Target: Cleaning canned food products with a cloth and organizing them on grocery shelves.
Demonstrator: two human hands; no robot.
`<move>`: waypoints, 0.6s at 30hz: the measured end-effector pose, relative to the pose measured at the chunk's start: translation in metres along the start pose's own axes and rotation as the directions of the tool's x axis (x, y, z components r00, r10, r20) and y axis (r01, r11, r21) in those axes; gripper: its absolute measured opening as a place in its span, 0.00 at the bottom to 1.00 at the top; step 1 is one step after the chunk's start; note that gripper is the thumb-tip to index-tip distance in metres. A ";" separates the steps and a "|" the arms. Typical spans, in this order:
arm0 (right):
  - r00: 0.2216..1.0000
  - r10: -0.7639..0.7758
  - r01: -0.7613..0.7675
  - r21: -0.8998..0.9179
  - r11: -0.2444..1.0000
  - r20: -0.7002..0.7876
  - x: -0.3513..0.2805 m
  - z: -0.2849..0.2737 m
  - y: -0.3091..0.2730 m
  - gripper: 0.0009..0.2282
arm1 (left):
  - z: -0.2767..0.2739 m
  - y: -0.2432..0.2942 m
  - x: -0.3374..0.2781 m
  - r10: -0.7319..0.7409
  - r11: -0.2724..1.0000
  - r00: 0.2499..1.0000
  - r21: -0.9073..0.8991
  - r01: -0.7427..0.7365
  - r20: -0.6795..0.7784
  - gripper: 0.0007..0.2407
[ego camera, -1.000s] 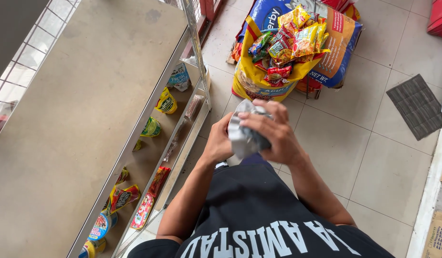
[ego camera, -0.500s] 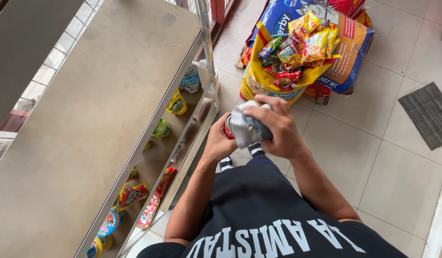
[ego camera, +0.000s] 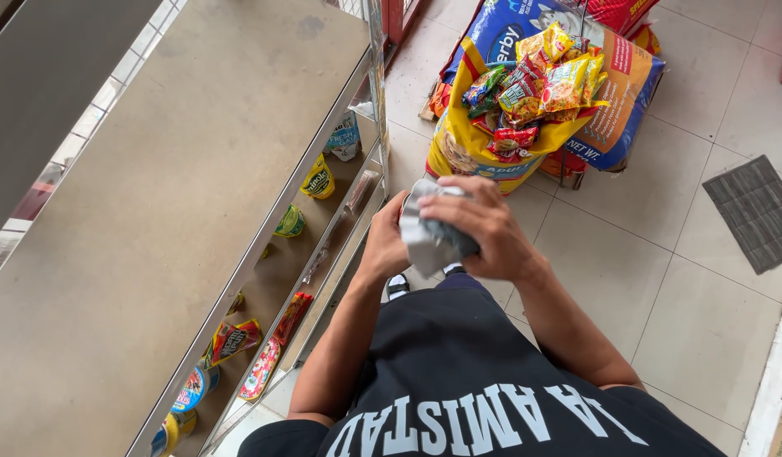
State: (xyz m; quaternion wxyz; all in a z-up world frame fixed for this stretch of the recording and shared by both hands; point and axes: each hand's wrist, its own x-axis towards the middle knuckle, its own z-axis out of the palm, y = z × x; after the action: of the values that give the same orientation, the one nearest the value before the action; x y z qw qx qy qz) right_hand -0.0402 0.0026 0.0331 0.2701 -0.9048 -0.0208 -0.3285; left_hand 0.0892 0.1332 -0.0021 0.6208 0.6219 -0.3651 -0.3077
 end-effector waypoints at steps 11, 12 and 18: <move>0.997 0.048 -0.038 0.179 0.983 -0.056 0.001 -0.003 -0.007 0.25 | 0.001 0.020 -0.006 0.022 1.000 1.000 0.008 -0.022 0.010 0.16; 0.997 0.049 -0.039 0.154 0.987 -0.062 0.001 -0.006 -0.006 0.25 | 0.002 0.020 -0.007 0.016 1.000 1.000 -0.004 -0.016 0.022 0.16; 0.999 -0.005 0.012 0.145 0.989 -0.052 0.003 -0.006 -0.016 0.28 | 0.004 0.015 -0.007 0.034 0.999 0.998 -0.021 -0.033 0.044 0.14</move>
State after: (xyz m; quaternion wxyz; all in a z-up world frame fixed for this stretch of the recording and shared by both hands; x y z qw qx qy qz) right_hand -0.0448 0.0131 0.0464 0.3345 -0.8737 -0.0415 -0.3507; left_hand 0.0813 0.1378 0.0121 0.6240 0.6023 -0.3857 -0.3146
